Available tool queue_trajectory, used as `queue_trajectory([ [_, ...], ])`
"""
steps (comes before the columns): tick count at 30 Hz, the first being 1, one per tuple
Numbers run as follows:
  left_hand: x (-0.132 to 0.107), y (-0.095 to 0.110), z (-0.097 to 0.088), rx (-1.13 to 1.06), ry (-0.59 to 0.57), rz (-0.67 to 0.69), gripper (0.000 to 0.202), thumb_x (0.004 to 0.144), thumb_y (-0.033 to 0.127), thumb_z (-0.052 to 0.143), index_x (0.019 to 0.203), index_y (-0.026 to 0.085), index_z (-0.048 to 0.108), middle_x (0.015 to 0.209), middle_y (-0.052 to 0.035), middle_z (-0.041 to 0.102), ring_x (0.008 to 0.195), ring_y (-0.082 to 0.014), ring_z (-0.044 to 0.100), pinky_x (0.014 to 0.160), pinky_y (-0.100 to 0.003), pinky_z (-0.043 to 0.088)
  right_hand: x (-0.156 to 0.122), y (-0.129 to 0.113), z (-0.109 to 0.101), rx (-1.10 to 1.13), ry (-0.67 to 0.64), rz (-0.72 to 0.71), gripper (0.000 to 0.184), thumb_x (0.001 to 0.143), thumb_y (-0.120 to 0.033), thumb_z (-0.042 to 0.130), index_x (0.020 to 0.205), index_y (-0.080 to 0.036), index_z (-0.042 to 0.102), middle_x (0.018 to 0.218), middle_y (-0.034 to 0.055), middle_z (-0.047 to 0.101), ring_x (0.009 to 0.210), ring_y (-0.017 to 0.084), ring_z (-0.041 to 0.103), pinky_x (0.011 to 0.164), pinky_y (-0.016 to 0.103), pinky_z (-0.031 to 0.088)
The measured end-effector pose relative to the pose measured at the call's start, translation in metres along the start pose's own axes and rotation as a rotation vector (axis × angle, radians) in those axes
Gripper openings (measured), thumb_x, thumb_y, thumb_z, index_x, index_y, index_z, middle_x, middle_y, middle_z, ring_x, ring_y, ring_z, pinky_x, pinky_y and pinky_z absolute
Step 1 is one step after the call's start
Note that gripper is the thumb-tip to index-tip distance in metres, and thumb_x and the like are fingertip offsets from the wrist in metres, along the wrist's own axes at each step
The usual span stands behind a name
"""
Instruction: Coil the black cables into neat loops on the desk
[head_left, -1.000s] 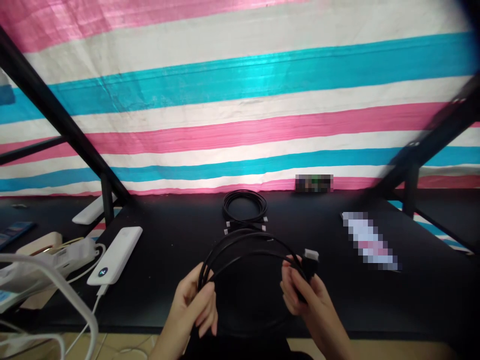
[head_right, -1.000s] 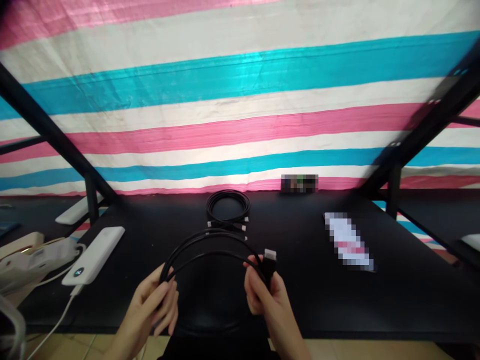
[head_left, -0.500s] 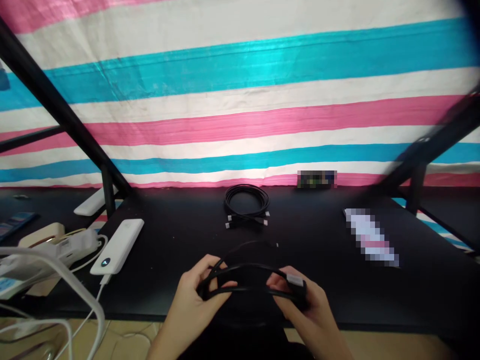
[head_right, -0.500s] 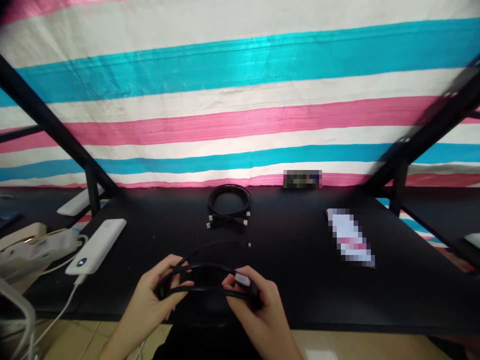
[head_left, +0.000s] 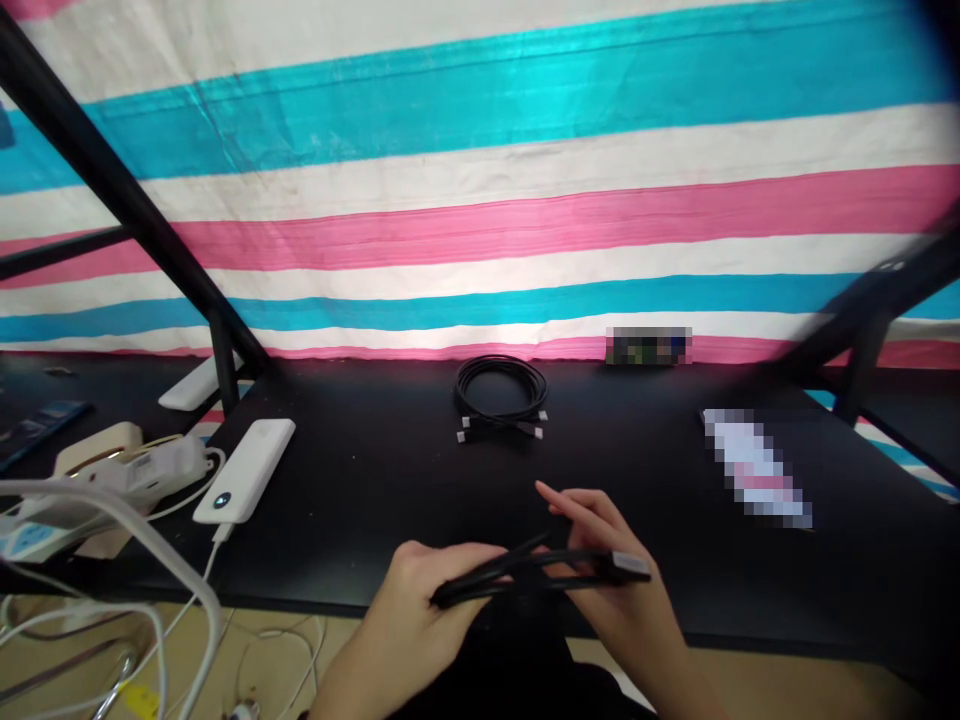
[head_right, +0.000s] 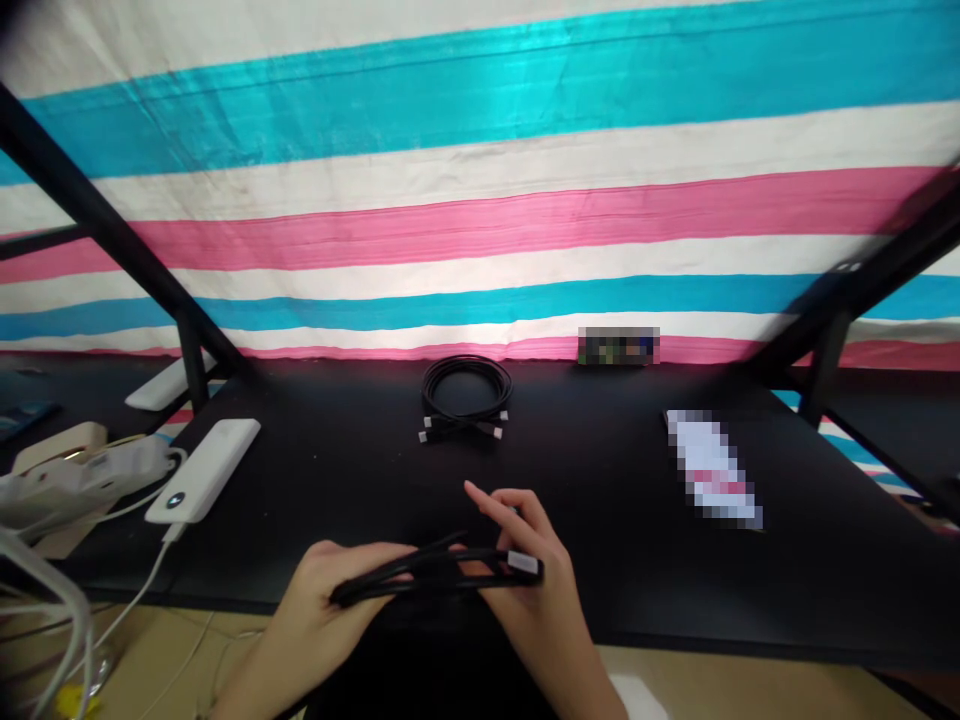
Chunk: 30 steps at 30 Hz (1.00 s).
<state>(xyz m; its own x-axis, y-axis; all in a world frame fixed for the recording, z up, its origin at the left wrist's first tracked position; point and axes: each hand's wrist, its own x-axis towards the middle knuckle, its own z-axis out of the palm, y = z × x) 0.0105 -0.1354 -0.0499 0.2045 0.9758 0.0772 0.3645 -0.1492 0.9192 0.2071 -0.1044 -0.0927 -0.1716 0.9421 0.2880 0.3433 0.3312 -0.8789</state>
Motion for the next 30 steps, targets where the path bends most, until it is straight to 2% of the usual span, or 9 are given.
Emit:
queue_trajectory([
  [4, -0.001, 0.001, -0.008, 0.056, 0.174, 0.083, 0.008, 0.072, 0.021, 0.070, 0.068, 0.022, 0.076, 0.053, -0.0015, 0.067, 0.045, -0.0156, 0.061, 0.044, -0.021, 0.044, 0.009, 0.000, 0.007, -0.007, -0.067, 0.022, 0.008, 0.080, -0.024, 0.059, 0.076, -0.023, 0.066, 0.092, 0.0050, 0.057, 0.072, 0.016, 0.057, 0.064, 0.028, 0.049],
  [8, 0.002, -0.002, -0.013, -0.040, 0.262, 0.100, 0.008, 0.065, 0.020, 0.075, 0.058, 0.020, 0.074, 0.047, -0.0018, 0.063, 0.042, -0.0152, 0.058, 0.039, -0.020, 0.042, 0.011, -0.007, 0.006, -0.097, 0.006, -0.025, 0.019, 0.077, -0.028, 0.063, 0.060, -0.021, 0.056, 0.088, 0.0053, 0.062, 0.087, 0.022, 0.055, 0.076, 0.036, 0.043],
  [12, 0.012, -0.011, -0.012, -0.287, 0.360, -0.066, 0.011, 0.061, 0.025, 0.078, 0.057, 0.018, 0.070, 0.048, -0.0011, 0.061, 0.041, -0.0108, 0.053, 0.040, -0.018, 0.040, 0.005, 0.001, 0.009, 0.278, -0.078, 0.234, 0.024, 0.077, -0.033, 0.062, 0.060, -0.020, 0.053, 0.057, -0.0002, 0.054, 0.054, 0.014, 0.049, 0.054, 0.028, 0.038],
  [14, 0.018, -0.016, -0.010, -0.410, 0.339, -0.173, 0.017, 0.061, 0.029, 0.079, 0.060, 0.016, 0.067, 0.044, 0.0023, 0.054, 0.033, -0.0049, 0.041, 0.033, -0.015, 0.030, 0.005, 0.006, 0.013, 0.497, 0.043, 0.408, 0.027, 0.071, -0.038, 0.069, 0.063, -0.019, 0.053, 0.046, -0.0053, 0.044, 0.041, 0.009, 0.035, 0.045, 0.024, 0.032],
  [17, 0.024, -0.018, 0.000, -0.610, 0.329, -0.233, 0.024, 0.070, 0.038, 0.072, 0.068, 0.016, 0.063, 0.035, 0.0091, 0.036, 0.026, -0.0006, 0.022, 0.029, -0.013, 0.018, 0.014, 0.003, 0.019, 0.816, 0.235, 0.543, 0.039, 0.066, -0.040, 0.074, 0.054, -0.019, 0.043, 0.040, -0.0105, 0.026, 0.038, 0.005, 0.020, 0.040, 0.021, 0.026],
  [21, 0.027, -0.015, 0.032, -0.850, 0.495, -0.204, 0.024, 0.078, 0.040, 0.065, 0.077, 0.017, 0.059, 0.033, 0.0127, 0.025, 0.026, -0.0025, 0.018, 0.029, -0.013, 0.021, 0.025, -0.016, 0.028, 1.174, 0.332, 0.631, 0.049, 0.066, -0.035, 0.074, 0.049, -0.019, 0.031, 0.045, -0.0104, 0.020, 0.042, 0.005, 0.012, 0.037, 0.019, 0.023],
  [24, 0.026, -0.010, 0.053, -1.017, 0.599, -0.198, 0.032, 0.079, 0.038, 0.064, 0.061, 0.018, 0.048, 0.034, 0.0115, 0.025, 0.027, -0.0031, 0.019, 0.029, -0.014, 0.022, 0.022, -0.025, 0.039, 1.300, 0.343, 0.669, 0.047, 0.071, -0.035, 0.070, 0.051, -0.020, 0.030, 0.048, -0.0101, 0.017, 0.043, 0.006, 0.010, 0.037, 0.019, 0.024],
  [27, 0.023, -0.006, 0.062, -1.164, 0.574, -0.194, 0.045, 0.077, 0.040, 0.065, 0.050, 0.018, 0.036, 0.034, 0.0094, 0.025, 0.027, -0.0037, 0.021, 0.030, -0.017, 0.023, 0.016, -0.028, 0.050, 1.317, 0.311, 0.673, 0.045, 0.074, -0.036, 0.066, 0.052, -0.020, 0.030, 0.049, -0.0095, 0.017, 0.044, 0.007, 0.010, 0.038, 0.019, 0.026],
  [30, 0.019, -0.005, 0.063, -1.252, 0.446, -0.168, 0.050, 0.077, 0.044, 0.062, 0.043, 0.018, 0.036, 0.033, 0.0059, 0.026, 0.030, -0.0055, 0.030, 0.034, -0.019, 0.028, 0.011, -0.028, 0.057, 1.280, 0.261, 0.669, 0.048, 0.078, -0.041, 0.060, 0.052, -0.021, 0.026, 0.049, -0.0085, 0.017, 0.045, 0.008, 0.013, 0.041, 0.022, 0.030],
])
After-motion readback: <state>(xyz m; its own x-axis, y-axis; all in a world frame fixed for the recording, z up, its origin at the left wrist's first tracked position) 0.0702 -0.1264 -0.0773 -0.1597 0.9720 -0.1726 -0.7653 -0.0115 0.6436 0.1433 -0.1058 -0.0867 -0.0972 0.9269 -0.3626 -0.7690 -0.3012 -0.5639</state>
